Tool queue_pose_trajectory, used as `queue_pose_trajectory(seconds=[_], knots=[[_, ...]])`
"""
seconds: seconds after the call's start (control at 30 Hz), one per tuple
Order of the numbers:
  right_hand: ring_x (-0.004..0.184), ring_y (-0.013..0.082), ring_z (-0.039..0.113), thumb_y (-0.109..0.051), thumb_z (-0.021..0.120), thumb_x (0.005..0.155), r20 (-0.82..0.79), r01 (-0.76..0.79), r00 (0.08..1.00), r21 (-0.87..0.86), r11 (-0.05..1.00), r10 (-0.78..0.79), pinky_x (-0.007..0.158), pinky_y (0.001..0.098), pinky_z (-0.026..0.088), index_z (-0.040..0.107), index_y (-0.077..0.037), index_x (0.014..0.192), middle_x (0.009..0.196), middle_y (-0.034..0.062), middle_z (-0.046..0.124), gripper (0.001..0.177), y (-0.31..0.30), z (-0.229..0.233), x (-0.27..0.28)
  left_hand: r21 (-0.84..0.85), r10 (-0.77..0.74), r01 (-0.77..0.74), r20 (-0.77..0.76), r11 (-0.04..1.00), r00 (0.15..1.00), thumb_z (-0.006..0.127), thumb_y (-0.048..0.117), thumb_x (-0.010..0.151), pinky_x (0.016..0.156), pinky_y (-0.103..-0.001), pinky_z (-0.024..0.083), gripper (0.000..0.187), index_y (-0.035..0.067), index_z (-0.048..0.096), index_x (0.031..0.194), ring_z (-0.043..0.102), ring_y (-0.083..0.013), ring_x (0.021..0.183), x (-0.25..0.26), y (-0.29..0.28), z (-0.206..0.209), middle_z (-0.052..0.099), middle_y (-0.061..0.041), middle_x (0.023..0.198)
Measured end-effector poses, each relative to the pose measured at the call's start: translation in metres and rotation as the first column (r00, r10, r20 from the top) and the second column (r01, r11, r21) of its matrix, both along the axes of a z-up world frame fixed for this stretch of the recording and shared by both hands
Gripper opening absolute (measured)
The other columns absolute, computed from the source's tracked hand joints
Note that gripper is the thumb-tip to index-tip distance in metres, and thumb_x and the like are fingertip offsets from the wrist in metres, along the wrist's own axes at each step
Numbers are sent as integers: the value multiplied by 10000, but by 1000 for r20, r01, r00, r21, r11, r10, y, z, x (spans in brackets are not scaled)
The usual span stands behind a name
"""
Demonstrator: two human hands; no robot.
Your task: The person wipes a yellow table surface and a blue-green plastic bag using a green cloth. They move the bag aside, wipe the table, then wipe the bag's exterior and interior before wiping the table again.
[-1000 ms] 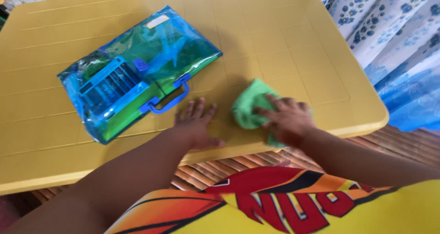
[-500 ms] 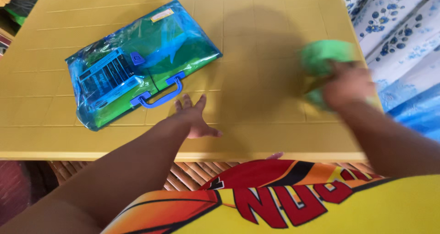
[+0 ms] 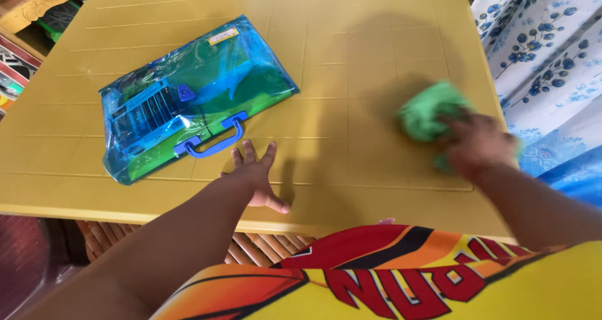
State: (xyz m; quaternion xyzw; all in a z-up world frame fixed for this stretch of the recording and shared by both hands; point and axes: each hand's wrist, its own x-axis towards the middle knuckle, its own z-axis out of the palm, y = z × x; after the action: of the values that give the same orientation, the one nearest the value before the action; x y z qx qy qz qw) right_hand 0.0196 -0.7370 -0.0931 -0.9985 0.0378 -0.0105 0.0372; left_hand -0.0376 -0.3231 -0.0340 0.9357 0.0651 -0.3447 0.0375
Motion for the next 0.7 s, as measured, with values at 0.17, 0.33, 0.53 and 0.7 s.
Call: queue_pose_trajectory(seconds=[0.17, 0.33, 0.53, 0.7], knots=[[1353, 435, 407, -328, 634, 932, 41, 244, 968, 76, 967, -247, 1042, 662, 343, 643, -351, 1389, 1504, 76, 481, 458, -54, 6, 38, 6, 16, -16, 14, 1000, 1000, 962, 575, 576, 1194, -727, 221, 1549, 376, -151, 1634, -136, -444, 1581, 0, -2, -1, -232, -171, 1709], [1263, 381, 519, -165, 583, 939, 415, -213, 899, 132, 968, 141, 933, 626, 436, 718, -329, 1312, 1380, 77, 593, 430, 34, 4, 24, 14, 33, -34, 11, 999, 999, 977, 550, 572, 1191, -734, 216, 1561, 382, -152, 1636, -138, -437, 1581, -2, -5, 2, -235, -170, 1708], [1300, 383, 440, -339, 688, 809, 41, -683, 729, -24, 730, 684, 901, 705, 382, 585, -450, 1396, 1559, 61, 450, 606, 127, 13, -56, -6, 53, -53, 24, 999, 998, 984, 529, 570, 1202, -724, 196, 1550, 406, -138, 1632, -147, -414, 1585, -3, -4, 3, -237, -139, 1712], [1350, 337, 445, -335, 663, 873, 7, -396, 918, -14, 918, 397, 1053, 637, 371, 623, -472, 1344, 1566, -55, 467, 492, 47, 3, -21, 4, 56, -56, 29, 998, 998, 975, 532, 573, 1204, -718, 212, 1539, 414, -135, 1632, -139, -405, 1589, -2, -5, 1, -228, -127, 1717]])
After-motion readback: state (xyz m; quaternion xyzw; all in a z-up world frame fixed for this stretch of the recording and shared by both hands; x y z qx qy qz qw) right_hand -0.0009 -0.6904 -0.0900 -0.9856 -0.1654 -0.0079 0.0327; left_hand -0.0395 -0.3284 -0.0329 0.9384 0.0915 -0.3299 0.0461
